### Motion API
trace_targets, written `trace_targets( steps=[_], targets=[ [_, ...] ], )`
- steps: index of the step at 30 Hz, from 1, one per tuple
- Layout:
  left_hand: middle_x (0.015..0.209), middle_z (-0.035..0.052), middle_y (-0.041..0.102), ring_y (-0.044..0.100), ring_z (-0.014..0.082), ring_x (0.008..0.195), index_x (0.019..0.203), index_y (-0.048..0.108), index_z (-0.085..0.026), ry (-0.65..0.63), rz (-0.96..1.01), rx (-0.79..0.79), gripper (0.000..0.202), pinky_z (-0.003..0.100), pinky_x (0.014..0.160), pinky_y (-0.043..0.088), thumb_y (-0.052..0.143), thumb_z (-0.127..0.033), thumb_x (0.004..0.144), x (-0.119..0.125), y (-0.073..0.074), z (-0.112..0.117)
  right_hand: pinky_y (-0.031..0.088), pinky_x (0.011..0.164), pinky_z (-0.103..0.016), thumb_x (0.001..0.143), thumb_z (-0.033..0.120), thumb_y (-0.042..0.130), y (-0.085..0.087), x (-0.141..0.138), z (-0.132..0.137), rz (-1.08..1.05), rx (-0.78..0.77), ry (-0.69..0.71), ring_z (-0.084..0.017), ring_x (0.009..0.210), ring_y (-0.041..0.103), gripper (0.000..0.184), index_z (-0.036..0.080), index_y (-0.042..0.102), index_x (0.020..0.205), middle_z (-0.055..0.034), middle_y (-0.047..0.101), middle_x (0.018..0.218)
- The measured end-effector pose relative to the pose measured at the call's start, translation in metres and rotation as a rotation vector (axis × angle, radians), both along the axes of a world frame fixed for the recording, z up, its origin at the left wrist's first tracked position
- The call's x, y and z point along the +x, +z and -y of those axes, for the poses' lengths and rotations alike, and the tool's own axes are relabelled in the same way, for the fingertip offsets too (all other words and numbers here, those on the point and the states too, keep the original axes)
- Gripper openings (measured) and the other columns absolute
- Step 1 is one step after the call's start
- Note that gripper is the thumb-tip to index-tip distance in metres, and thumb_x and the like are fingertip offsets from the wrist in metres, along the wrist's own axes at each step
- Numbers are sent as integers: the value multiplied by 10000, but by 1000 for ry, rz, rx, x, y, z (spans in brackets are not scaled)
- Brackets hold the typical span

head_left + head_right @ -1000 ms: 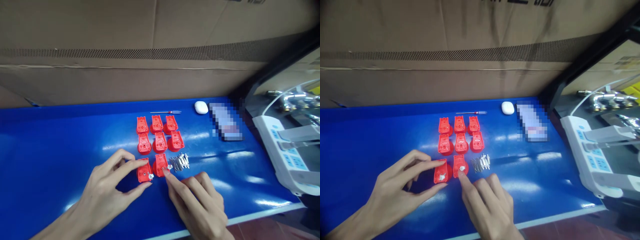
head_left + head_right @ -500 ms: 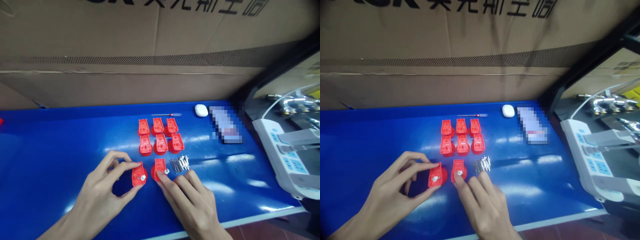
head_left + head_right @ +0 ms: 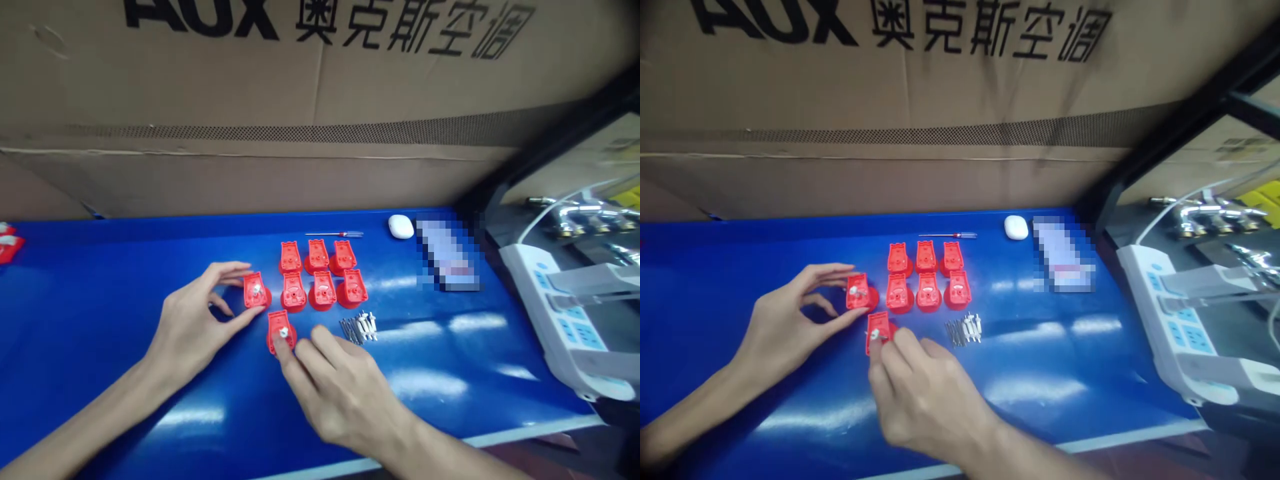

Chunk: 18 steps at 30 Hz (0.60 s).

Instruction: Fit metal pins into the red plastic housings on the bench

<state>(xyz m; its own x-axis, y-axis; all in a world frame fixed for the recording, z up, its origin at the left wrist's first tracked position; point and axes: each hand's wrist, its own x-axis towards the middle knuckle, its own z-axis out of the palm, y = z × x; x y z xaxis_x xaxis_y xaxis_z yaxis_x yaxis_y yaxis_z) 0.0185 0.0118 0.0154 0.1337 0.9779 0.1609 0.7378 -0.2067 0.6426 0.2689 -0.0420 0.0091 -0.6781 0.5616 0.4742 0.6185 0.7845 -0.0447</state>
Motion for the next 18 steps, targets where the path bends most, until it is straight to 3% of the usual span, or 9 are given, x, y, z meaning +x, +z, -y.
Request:
trace_targets(
  steps=[6,11,18],
  targets=[
    [1372,85,783,810,263,1119,1414,639,-256,-32,71,11,589,361,859,704,845,-541,941,1,-5,-28,407,540,-330,979,80,622,1,-18,-22,25,93,19,-199,801,581,159,88,764,1050,-62,668,843],
    [1370,78,785,816,263,1131,1406,642,-242,-49,91,19,564,440,1065,664,848,-510,955,4,-8,-40,418,550,-330,1001,97,633,-1,-26,-32,23,138,31,-195,806,589,133,97,766,1001,-54,657,822],
    [1388,59,778,811,275,1171,1387,652,-261,-73,132,17,522,442,1089,651,848,-492,962,7,-10,-49,449,560,-326,1004,102,632,1,-27,-36,23,160,16,-193,794,590,126,102,758,1008,-60,681,840]
  ],
)
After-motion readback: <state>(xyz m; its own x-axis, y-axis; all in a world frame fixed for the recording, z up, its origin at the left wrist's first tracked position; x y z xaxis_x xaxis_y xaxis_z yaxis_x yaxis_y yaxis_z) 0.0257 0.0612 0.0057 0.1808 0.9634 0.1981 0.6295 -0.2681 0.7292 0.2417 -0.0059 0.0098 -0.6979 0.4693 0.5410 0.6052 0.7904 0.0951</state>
